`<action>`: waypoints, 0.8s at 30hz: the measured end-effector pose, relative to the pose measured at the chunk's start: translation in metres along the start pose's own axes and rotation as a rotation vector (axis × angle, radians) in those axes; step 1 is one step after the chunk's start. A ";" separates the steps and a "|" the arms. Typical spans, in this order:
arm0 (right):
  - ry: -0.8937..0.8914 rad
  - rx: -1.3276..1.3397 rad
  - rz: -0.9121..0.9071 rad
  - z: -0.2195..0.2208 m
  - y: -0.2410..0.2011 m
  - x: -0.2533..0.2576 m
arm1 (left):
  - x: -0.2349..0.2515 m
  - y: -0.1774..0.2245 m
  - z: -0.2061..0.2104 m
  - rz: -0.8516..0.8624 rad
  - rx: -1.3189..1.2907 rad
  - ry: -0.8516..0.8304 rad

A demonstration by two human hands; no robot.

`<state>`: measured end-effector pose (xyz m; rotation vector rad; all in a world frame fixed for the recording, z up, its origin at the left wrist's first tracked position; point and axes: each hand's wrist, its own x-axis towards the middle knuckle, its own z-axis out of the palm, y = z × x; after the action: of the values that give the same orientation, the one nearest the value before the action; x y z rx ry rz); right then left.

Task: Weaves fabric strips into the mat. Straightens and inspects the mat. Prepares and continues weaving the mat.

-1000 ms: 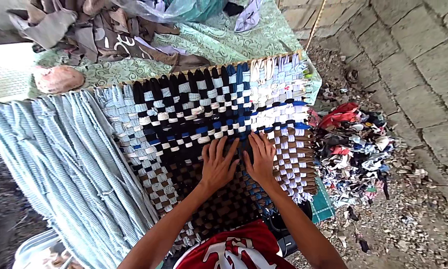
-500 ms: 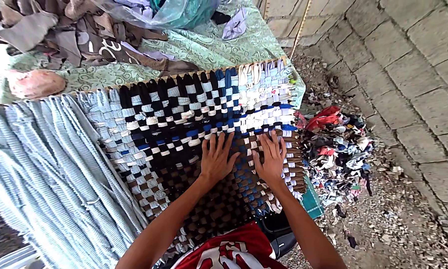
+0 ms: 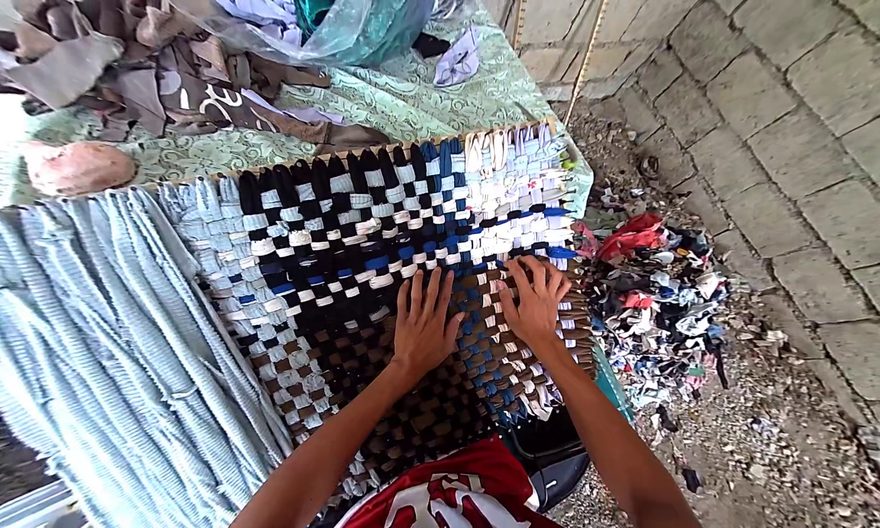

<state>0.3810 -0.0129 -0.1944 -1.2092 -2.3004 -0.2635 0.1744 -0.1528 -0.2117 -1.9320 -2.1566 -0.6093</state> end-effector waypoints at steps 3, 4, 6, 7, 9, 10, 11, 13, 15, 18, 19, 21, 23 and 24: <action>-0.005 0.012 -0.009 0.001 0.001 -0.008 | 0.002 0.001 -0.002 -0.019 -0.005 -0.002; -0.010 0.010 -0.020 0.000 -0.001 -0.011 | 0.002 0.002 -0.001 -0.018 -0.014 0.009; -0.008 0.022 -0.054 -0.002 -0.006 -0.019 | 0.003 0.002 0.001 -0.027 -0.021 0.020; -0.023 0.040 -0.082 -0.002 -0.011 -0.022 | 0.004 0.002 0.001 -0.031 -0.015 0.020; -0.081 0.061 -0.131 0.000 -0.020 -0.025 | 0.005 0.004 0.002 -0.038 0.001 0.022; -0.118 0.052 -0.136 0.001 -0.023 -0.024 | 0.004 0.005 0.003 -0.037 0.001 0.029; -0.149 0.039 -0.131 0.002 -0.024 -0.021 | 0.002 0.007 0.003 -0.031 -0.003 0.033; -0.183 0.028 -0.116 0.002 -0.025 -0.016 | -0.013 0.012 0.005 -0.003 -0.025 0.017; -0.192 0.032 -0.103 0.001 -0.027 -0.015 | -0.040 0.015 0.006 0.041 -0.036 -0.030; -0.146 0.110 -0.051 -0.005 -0.040 -0.018 | -0.086 0.015 -0.001 0.109 -0.073 -0.137; -0.139 0.137 -0.028 -0.007 -0.049 -0.020 | -0.099 0.015 -0.005 0.121 -0.080 -0.168; -0.142 0.174 -0.021 -0.008 -0.068 -0.027 | -0.118 0.017 -0.013 0.124 -0.084 -0.225; -0.156 0.163 -0.039 -0.003 -0.082 -0.034 | -0.132 0.018 -0.017 0.110 -0.103 -0.242; -0.163 0.157 -0.045 -0.001 -0.086 -0.034 | -0.136 0.018 -0.017 0.101 -0.119 -0.240</action>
<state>0.3277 -0.0874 -0.2062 -1.1372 -2.4387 0.0012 0.2085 -0.2824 -0.2473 -2.2666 -2.1847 -0.5217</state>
